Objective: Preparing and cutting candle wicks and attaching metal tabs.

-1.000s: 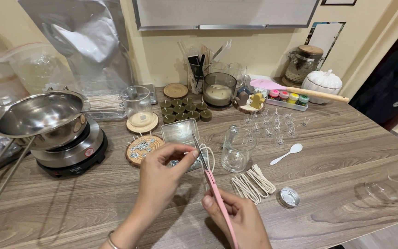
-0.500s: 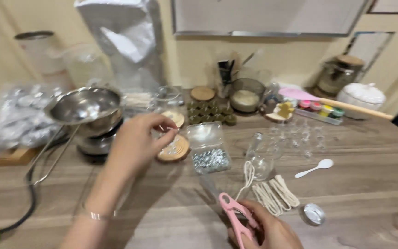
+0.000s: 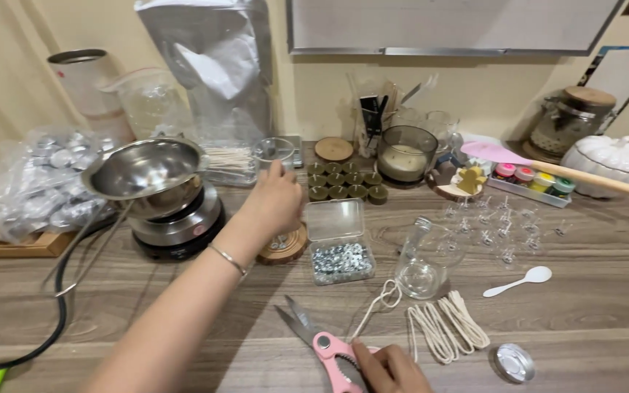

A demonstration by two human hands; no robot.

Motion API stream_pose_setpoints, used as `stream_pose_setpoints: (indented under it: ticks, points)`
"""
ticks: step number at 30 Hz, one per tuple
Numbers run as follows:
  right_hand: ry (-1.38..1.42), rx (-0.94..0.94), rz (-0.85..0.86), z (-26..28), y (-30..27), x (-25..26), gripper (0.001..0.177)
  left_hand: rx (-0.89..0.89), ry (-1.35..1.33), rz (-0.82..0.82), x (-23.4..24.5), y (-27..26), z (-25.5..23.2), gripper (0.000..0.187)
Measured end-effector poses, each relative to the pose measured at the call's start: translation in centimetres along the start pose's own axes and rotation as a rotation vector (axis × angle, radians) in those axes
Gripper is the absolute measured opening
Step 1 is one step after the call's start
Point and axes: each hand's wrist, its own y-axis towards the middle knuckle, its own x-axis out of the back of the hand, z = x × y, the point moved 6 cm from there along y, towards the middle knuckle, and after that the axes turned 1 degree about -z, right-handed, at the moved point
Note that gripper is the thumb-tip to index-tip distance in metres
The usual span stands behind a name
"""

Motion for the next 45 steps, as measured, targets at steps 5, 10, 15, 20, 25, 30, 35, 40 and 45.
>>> stream_pose_setpoints:
  ticks: [5,10,15,20,25,30,35,40,45]
  points:
    - [0.008,-0.243,-0.091,2.5,1.1,1.7,0.05,0.043,0.083,0.118,0.7,-0.1,-1.1,0.042]
    - [0.019,-0.24,-0.099,3.5,1.0,2.6,0.049,0.049,0.131,0.17,-0.3,-0.2,-1.1,0.048]
    - [0.018,-0.099,-0.177,5.6,2.2,4.2,0.048,0.075,0.158,0.243,1.2,-0.6,-1.7,0.044]
    - [0.039,-0.29,-0.136,5.4,0.2,-0.9,0.028,0.072,0.007,0.125,6.2,-2.4,-1.3,0.043]
    - [0.094,-0.321,-0.098,9.0,2.7,-0.7,0.024,-0.005,-0.054,-0.368,11.3,-7.3,-0.4,0.033]
    - [0.119,-0.061,0.09,8.6,4.3,2.0,0.044,0.078,-0.27,-0.426,10.5,-10.3,-1.3,0.026]
    - [-0.062,-0.28,-0.134,6.8,9.6,15.9,0.029,-0.002,-0.407,-0.232,6.1,-10.9,-3.7,0.029]
    - [-0.096,-0.591,0.007,3.7,11.7,18.4,0.018,-0.031,-0.554,-0.054,4.1,-8.9,-6.8,0.025]
    - [-0.199,-0.31,0.319,3.9,12.3,14.4,0.019,-0.137,-0.405,-0.213,3.0,-7.0,-7.6,0.013]
